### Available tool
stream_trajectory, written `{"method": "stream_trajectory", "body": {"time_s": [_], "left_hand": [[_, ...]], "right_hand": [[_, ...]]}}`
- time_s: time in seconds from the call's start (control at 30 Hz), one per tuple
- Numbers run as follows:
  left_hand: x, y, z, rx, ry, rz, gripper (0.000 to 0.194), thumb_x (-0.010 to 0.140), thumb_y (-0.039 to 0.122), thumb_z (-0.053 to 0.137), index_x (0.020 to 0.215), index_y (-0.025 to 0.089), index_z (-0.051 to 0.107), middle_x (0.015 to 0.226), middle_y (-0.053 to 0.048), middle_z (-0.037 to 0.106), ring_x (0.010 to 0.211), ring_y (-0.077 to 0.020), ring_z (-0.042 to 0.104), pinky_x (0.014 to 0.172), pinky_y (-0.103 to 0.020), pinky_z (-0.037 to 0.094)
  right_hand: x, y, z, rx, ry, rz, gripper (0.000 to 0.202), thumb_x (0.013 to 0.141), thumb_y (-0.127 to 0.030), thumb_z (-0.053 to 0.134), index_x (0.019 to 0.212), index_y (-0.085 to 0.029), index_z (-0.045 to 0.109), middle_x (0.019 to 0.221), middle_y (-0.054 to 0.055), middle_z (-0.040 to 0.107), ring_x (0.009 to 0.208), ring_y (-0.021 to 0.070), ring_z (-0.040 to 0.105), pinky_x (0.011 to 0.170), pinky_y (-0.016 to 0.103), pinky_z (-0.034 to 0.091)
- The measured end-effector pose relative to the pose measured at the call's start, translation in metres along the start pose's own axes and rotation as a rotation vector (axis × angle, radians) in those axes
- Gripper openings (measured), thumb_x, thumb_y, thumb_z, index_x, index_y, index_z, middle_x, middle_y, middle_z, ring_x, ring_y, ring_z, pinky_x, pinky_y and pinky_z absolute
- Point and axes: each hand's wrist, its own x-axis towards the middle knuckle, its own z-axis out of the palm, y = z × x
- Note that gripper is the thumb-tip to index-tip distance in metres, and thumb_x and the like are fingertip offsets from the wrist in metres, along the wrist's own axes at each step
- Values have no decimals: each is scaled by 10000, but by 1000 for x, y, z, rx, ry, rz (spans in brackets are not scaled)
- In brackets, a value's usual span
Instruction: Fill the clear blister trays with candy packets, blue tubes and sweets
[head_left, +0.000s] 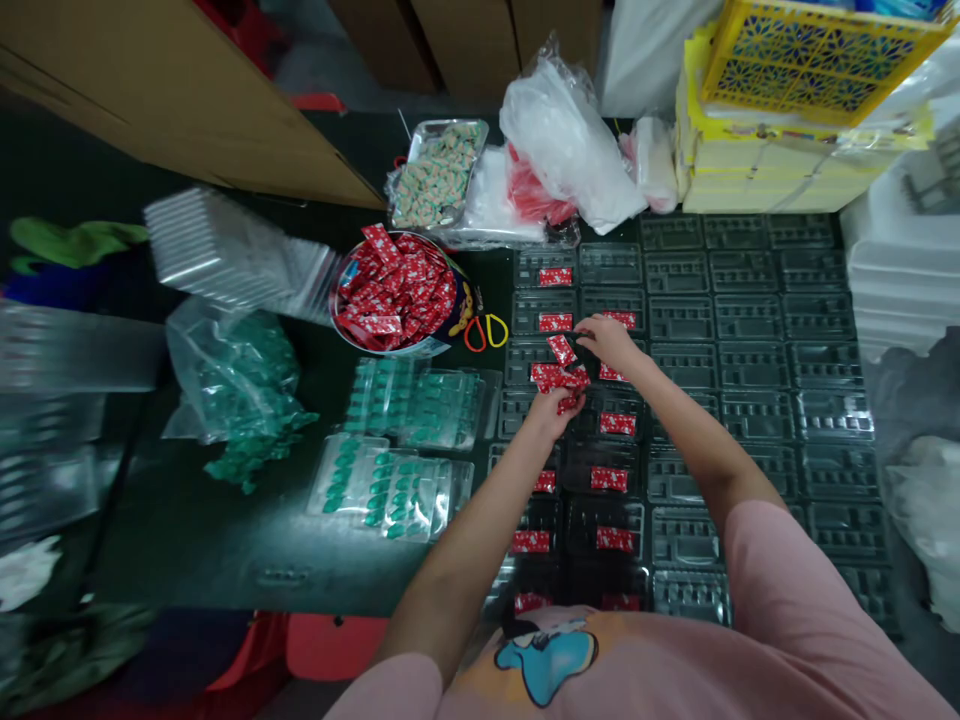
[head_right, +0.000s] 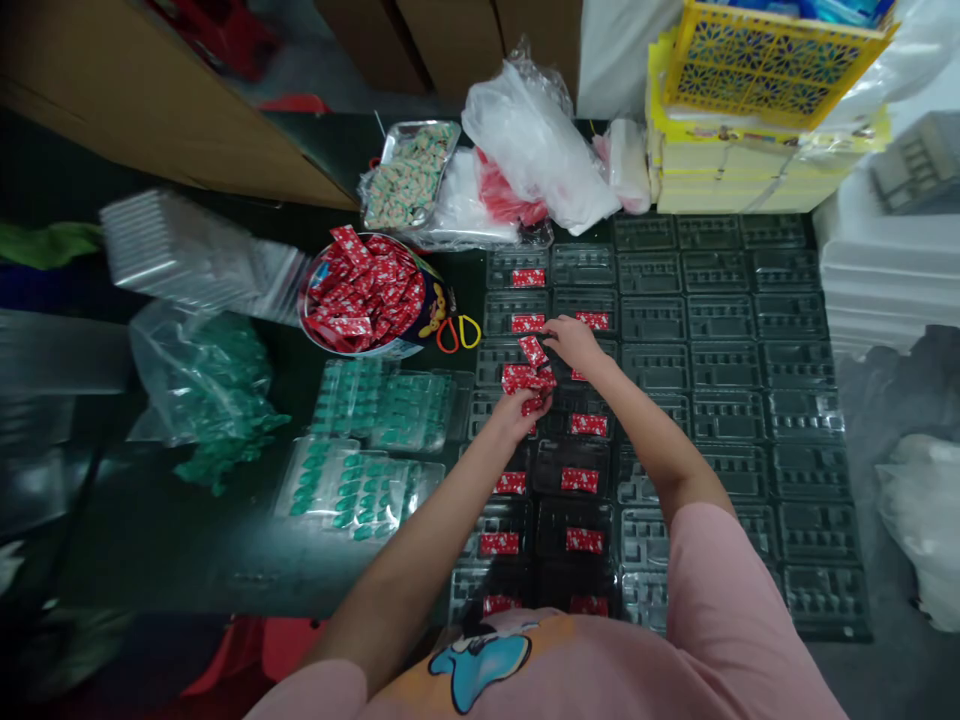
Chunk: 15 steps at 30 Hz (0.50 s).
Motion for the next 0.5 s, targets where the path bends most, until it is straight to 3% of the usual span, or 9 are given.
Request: {"method": "stream_trajectory", "body": {"time_s": [0.1,0.2,0.3,0.5], "left_hand": [[-7,-16,-17,-8,33,-43,210,569,-26,582,697,135,626,695,-42,684,743,-172,664,729,-310,523],[-11,-26,-27,-22,61,-50,191,562,-20,593,672,134,615,682,-42,686,746,-175,665,724,-311,523],[-14,-28,-32,-34,65,-51,177,558,-19,601,656,127,616,682,-47,688,744,-173,663,720,-302,521],[-18,-21,-32,-42,37,-26,184,560,-5,616,674,138,636,706,-37,694,756,-171,661,692,-279,520]], "right_hand": [[11,-8,18,-134,-73,33,157,789,-252,732,930,-187,706,970,106,675,903,239,629,818,330,462],[15,-19,37,-309,-123,117,329,770,-361,757,1017,-166,662,1003,148,675,933,265,636,811,337,478],[13,-26,51,-446,-138,178,430,788,-324,734,1149,-149,580,1073,161,663,980,268,631,819,336,486],[5,-29,52,-414,-93,197,311,880,-215,573,1187,-189,541,1120,125,645,1011,242,621,851,333,465]]}}
